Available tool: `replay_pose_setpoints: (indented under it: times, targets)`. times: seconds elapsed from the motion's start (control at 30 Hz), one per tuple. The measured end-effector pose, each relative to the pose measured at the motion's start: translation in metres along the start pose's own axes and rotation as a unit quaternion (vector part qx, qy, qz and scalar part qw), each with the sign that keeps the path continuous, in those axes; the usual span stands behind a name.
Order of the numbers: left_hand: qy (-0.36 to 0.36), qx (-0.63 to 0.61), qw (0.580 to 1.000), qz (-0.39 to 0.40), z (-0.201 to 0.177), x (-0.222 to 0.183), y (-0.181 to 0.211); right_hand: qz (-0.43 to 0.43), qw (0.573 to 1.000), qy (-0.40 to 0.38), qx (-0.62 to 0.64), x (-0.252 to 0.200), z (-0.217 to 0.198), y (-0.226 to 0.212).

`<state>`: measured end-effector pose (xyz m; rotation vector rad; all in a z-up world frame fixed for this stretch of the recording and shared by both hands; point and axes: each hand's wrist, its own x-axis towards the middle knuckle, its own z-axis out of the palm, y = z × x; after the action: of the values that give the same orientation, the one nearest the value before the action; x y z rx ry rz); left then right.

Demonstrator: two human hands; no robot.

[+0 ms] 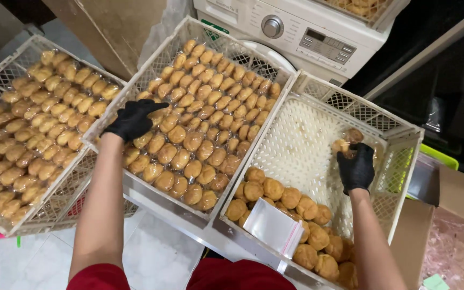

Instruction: Packaging individual pastries into small plastic bags from a storage crate

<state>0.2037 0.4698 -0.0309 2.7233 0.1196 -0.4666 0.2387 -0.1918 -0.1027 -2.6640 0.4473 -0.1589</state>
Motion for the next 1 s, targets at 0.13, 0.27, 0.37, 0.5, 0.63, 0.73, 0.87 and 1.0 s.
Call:
replay_pose_setpoints:
  times: [0.13,0.27,0.37,0.5,0.63,0.73,0.87,1.0]
  targets:
    - [0.089,0.057,0.994,0.038,0.002,-0.007,0.031,0.031,0.999,-0.024,-0.017,-0.004,-0.004,-0.017]
    - [0.088,0.092,0.991,0.037,0.014,-0.003,0.005,0.046,0.998,-0.028,0.037,-0.028,-0.044,-0.065]
    - [0.092,0.117,0.989,0.024,0.011,-0.005,-0.003,0.045,0.996,-0.028,0.075,-0.023,-0.041,-0.051]
    - [0.076,0.122,0.989,0.018,0.006,-0.011,0.028,0.06,0.994,-0.028,0.092,-0.025,-0.042,-0.036]
    - [0.064,0.138,0.988,0.02,0.021,0.007,0.008,0.061,0.992,-0.02,0.111,-0.024,-0.042,-0.027]
    - [0.057,0.153,0.987,0.006,0.025,0.016,0.009,0.062,0.99,-0.012,0.128,-0.032,-0.051,-0.034]
    - [0.055,0.188,0.98,-0.014,0.042,0.025,0.013,0.062,0.977,-0.012,0.204,-0.073,-0.093,-0.078]
    - [0.22,0.002,0.964,0.15,0.057,-0.021,0.116,0.046,0.957,-0.035,0.285,-0.104,-0.1,-0.085]
